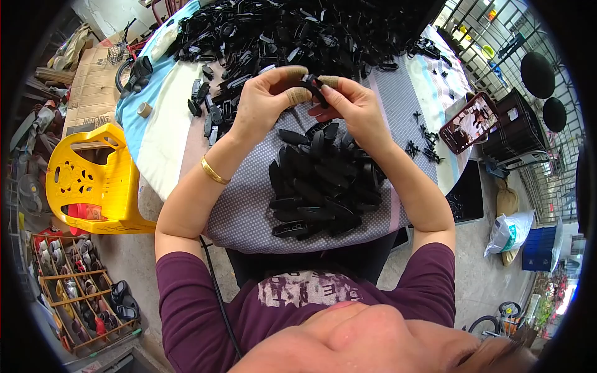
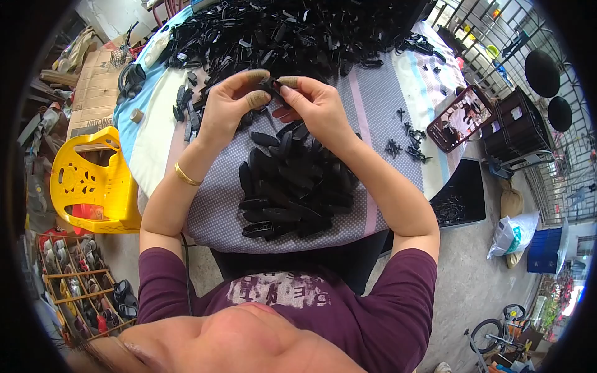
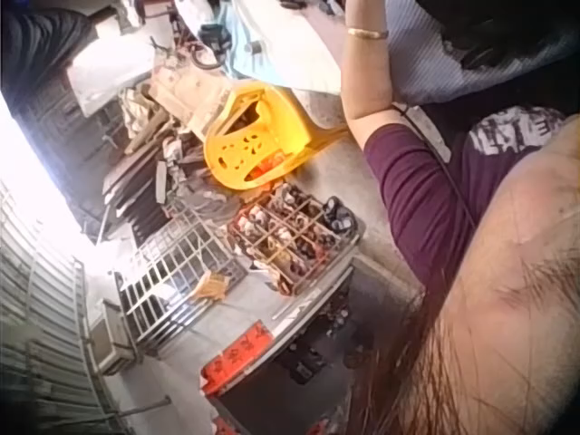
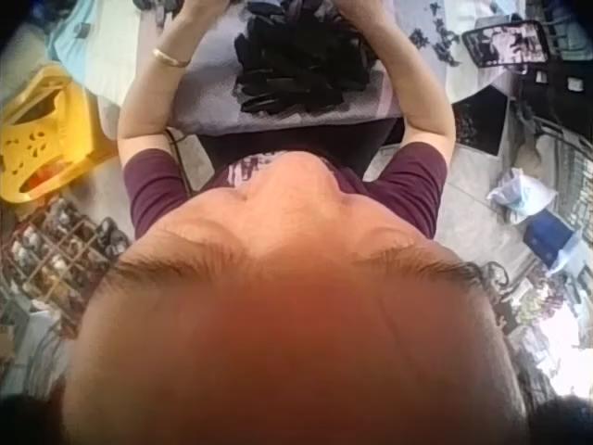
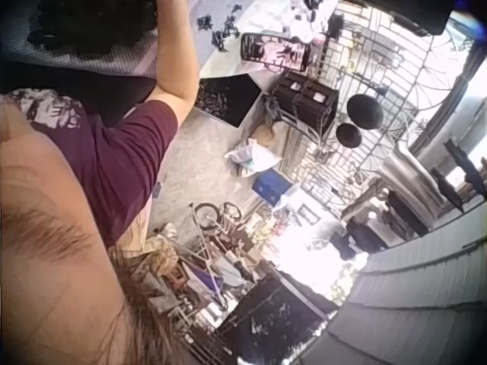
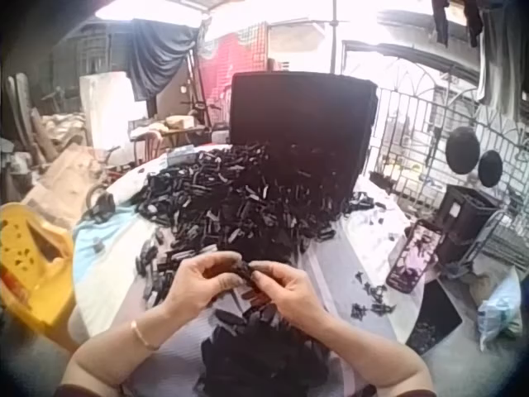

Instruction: Assembling small black plastic components by hand at a table.

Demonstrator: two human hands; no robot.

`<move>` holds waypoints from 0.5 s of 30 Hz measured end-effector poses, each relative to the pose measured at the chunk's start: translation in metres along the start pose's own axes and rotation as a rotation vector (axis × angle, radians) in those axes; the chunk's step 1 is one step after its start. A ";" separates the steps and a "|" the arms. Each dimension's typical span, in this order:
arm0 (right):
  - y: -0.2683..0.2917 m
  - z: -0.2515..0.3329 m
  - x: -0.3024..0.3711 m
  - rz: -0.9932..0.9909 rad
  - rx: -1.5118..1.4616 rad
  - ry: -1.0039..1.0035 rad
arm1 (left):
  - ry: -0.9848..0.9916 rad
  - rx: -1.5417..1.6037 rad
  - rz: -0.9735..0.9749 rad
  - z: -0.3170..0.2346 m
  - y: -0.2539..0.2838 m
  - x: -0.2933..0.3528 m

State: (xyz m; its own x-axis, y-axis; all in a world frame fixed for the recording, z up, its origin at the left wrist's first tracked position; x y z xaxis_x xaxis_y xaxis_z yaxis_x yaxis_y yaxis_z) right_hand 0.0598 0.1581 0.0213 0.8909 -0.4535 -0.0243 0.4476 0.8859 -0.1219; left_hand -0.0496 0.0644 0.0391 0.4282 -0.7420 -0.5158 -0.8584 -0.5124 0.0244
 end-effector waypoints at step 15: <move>-0.007 0.016 0.008 -0.217 0.514 0.244 | 0.079 0.362 -0.080 0.014 -0.007 0.009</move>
State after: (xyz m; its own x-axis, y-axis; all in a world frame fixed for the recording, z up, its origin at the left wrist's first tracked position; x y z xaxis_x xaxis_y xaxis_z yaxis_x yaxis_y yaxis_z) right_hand 0.0653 0.1493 0.0382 0.7589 -0.5848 -0.2865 0.6512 0.6765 0.3440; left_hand -0.0442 0.0678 0.0222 0.5063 -0.7443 -0.4355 -0.8595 -0.3947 -0.3246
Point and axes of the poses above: each hand's wrist, its own x-axis away from the middle knuckle, its own y-axis out of the back of the hand, z = x × y, the point moved 7 cm from there along -x, towards the middle knuckle, and after that the axes turned 11 degrees about -y, right-handed, at the moved point
